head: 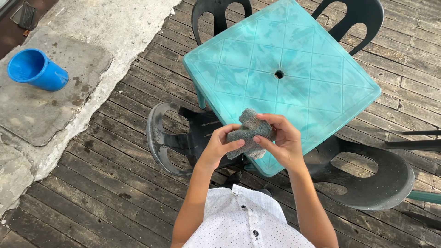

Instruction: Cleaning plastic chairs by wiping them with a damp cloth and rinsing the cloth in a bucket of water.

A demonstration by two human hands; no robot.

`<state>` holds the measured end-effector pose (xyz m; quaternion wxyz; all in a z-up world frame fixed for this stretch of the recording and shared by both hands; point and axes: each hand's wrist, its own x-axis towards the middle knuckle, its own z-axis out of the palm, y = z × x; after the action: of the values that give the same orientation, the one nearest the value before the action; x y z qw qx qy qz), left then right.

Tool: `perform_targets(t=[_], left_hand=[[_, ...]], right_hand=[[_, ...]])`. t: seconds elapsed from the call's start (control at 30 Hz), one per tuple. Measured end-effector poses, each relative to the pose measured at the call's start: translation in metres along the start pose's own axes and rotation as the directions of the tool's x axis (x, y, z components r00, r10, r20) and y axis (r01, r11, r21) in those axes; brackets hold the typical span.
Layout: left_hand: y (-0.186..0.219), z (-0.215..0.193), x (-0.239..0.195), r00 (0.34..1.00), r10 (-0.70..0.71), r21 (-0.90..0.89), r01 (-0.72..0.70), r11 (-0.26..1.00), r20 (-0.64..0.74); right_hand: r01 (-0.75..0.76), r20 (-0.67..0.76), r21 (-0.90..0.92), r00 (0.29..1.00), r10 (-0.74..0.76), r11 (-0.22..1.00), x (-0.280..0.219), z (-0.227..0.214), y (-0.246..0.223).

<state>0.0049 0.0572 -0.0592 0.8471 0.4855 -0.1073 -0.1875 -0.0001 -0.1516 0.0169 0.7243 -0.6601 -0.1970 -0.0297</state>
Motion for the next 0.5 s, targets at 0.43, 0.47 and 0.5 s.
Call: perform_targets(t=[0.43, 0.47, 0.5], left_hand=[[0.033, 0.022, -0.015, 0.922, 0.305, 0.518, -0.144, 0.843, -0.240], [0.032, 0.020, -0.014, 0.918, 0.319, 0.509, -0.163, 0.845, -0.237], [0.031, 0.019, -0.013, 0.914, 0.333, 0.500, -0.181, 0.847, -0.233]], right_hand=[[-0.402, 0.058, -0.218, 0.904, 0.423, 0.889, 0.005, -0.025, 0.032], [-0.416, 0.145, -0.316, 0.867, 0.476, 0.853, 0.001, -0.030, 0.043], [-0.414, 0.224, -0.413, 0.817, 0.532, 0.811, -0.002, -0.036, 0.055]])
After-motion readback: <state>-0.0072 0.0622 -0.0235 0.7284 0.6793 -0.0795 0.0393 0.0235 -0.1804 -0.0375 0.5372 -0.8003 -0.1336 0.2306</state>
